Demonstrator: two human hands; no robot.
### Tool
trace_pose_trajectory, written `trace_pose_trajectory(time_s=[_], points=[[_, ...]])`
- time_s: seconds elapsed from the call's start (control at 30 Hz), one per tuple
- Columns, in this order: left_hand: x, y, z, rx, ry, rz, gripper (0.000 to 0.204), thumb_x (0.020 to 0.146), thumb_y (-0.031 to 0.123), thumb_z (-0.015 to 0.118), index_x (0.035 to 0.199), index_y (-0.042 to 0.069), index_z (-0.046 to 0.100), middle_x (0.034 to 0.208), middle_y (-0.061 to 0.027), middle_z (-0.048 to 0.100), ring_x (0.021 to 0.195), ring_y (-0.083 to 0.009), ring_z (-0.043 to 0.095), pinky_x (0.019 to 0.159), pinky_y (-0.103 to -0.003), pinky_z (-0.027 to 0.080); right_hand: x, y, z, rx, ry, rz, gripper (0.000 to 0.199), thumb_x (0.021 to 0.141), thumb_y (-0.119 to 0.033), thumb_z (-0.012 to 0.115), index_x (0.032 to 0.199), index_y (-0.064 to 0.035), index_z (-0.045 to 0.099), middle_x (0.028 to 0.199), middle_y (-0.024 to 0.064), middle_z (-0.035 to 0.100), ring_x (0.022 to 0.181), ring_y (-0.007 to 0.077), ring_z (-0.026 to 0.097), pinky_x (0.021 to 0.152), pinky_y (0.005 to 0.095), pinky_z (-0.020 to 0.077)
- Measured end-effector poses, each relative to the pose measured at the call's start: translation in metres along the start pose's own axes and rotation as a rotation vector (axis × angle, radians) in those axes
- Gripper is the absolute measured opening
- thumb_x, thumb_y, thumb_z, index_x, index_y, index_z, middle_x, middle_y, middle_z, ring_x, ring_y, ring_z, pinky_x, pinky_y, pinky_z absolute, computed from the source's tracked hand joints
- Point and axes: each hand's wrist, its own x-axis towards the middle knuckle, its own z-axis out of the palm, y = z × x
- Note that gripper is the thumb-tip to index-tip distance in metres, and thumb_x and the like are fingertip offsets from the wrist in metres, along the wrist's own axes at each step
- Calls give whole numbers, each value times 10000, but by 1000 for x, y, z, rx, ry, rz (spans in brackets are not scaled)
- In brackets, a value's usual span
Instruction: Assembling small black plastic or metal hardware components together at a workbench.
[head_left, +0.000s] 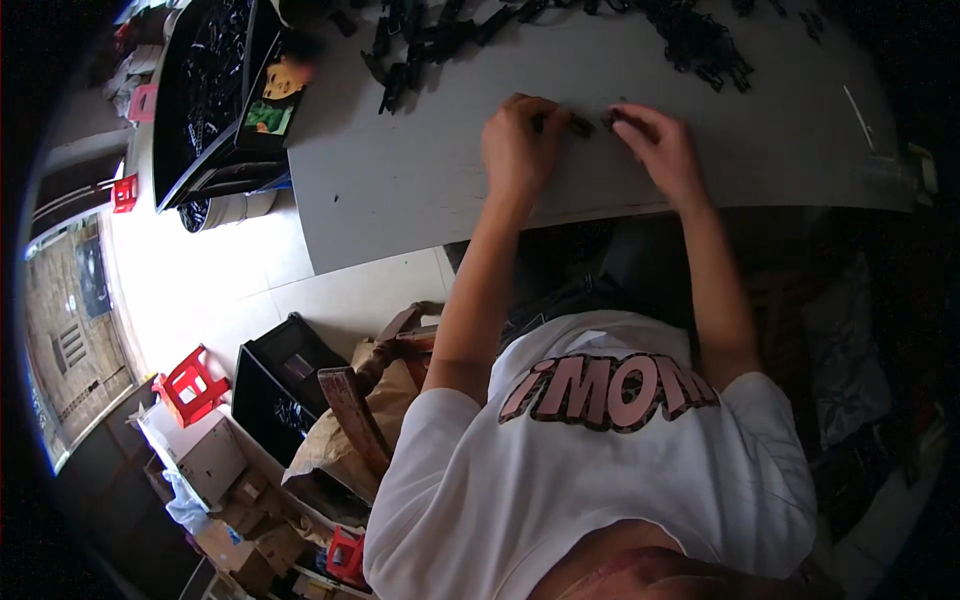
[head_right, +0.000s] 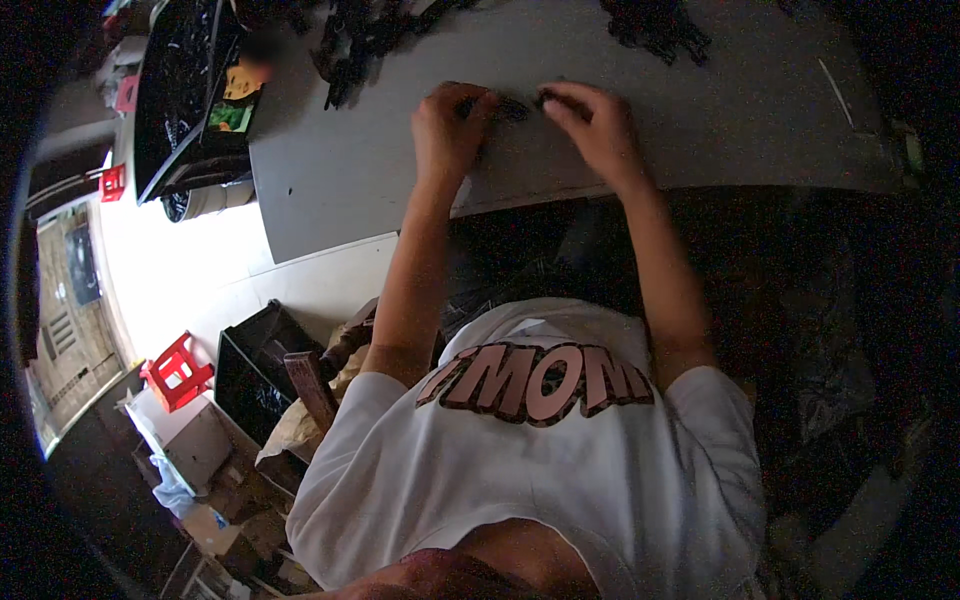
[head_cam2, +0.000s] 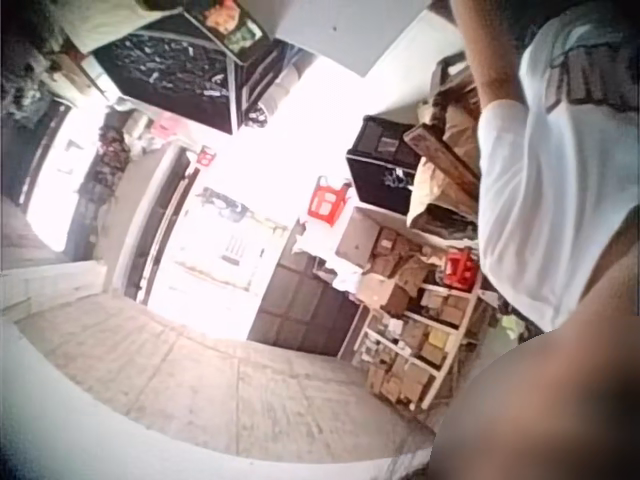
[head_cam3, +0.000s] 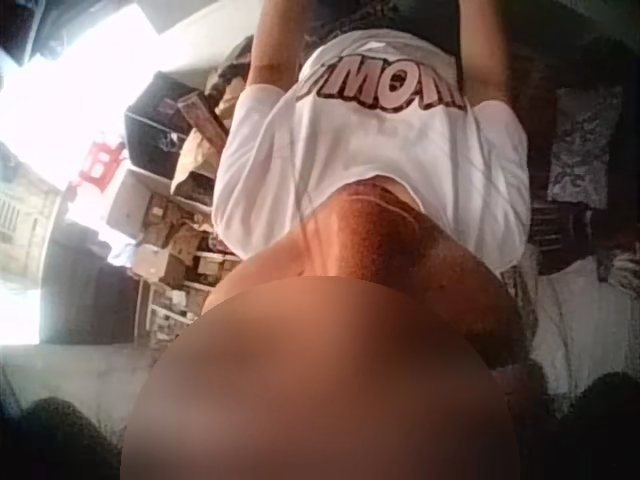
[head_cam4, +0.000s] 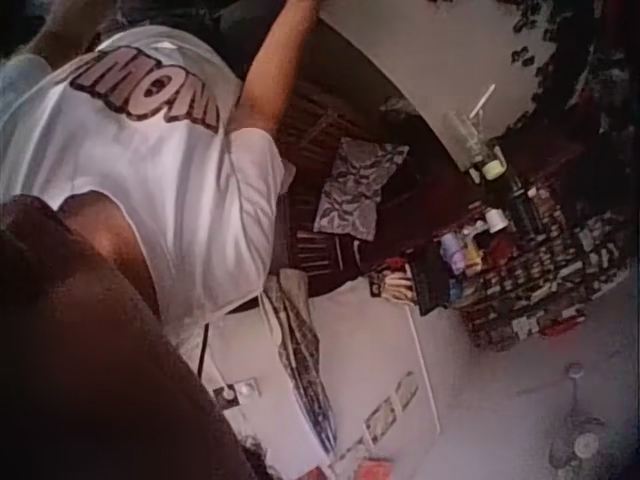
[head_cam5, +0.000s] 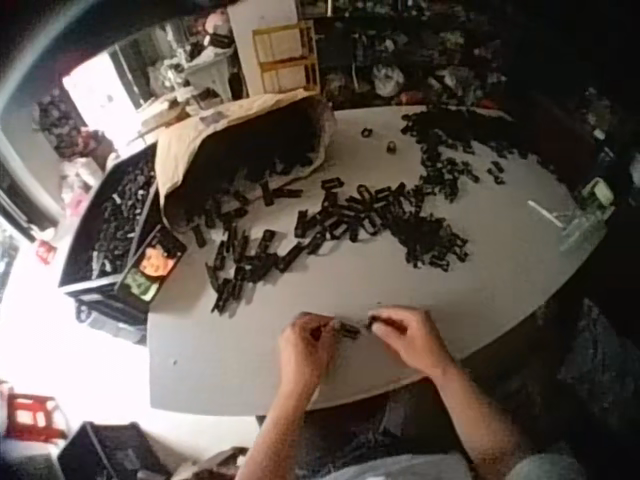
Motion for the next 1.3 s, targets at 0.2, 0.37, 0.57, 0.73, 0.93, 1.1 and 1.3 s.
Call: trace_pose_trajectory(time_s=[0.2, 0.37, 0.57, 0.73, 0.93, 1.1, 1.3], points=[[5, 8, -2, 111, -74, -96, 184, 774, 199, 705, 852, 32, 709, 862, -134, 662, 727, -298, 649, 669, -367, 509, 42, 4, -11, -585, 73, -308, 233, 892, -195, 608, 1050, -34, 666, 920, 89, 584, 762, 207, 587, 644, 321, 467], [44, -15, -13, 302, 137, 66, 251, 763, 213, 661, 987, 100, 648, 915, -85, 609, 764, -303, 637, 632, -394, 498, 103, -7, -3, -727, 175, -540, 258, 910, -207, 566, 1121, -72, 628, 1031, 100, 566, 881, 277, 601, 708, 386, 496], [86, -23, -13, 744, 39, 6, 139, 815, 151, 544, 909, 93, 628, 1035, -113, 554, 760, -329, 655, 627, -430, 512, 144, -61, 17, -1079, -63, -131, 396, 866, -114, 563, 1251, -74, 476, 1232, 159, 455, 1038, 317, 543, 877, 415, 466], [58, -11, -26, 642, -35, -51, 113, 787, 146, 562, 887, 109, 600, 984, -113, 556, 767, -354, 638, 627, -452, 495, 141, 4, 3, -1096, 120, -686, 263, 846, -162, 627, 1098, -111, 570, 1148, 62, 517, 913, 292, 584, 708, 407, 521], [17, 0, -51, 353, 22, -110, 187, 764, 146, 625, 945, 107, 599, 882, -112, 603, 776, -329, 622, 634, -426, 483, 98, -9, -12, -724, 267, -638, 264, 879, -193, 605, 1119, -85, 583, 1006, 80, 597, 873, 241, 611, 711, 356, 516], [-20, 3, -65, -122, -173, -11, 240, 738, 92, 661, 975, 86, 624, 840, -116, 607, 747, -318, 606, 642, -368, 480, 16, 5, -52, -557, 303, -85, 290, 953, -261, 510, 1152, -59, 572, 813, 120, 635, 738, 237, 626, 656, 322, 488], [-45, 14, -48, -175, -512, 24, 273, 762, 42, 664, 1033, 38, 629, 932, -139, 633, 813, -280, 628, 720, -330, 493, -20, -10, -41, -981, 206, 190, 244, 972, -284, 452, 987, -69, 565, 750, 164, 613, 681, 320, 616, 570, 379, 476]])
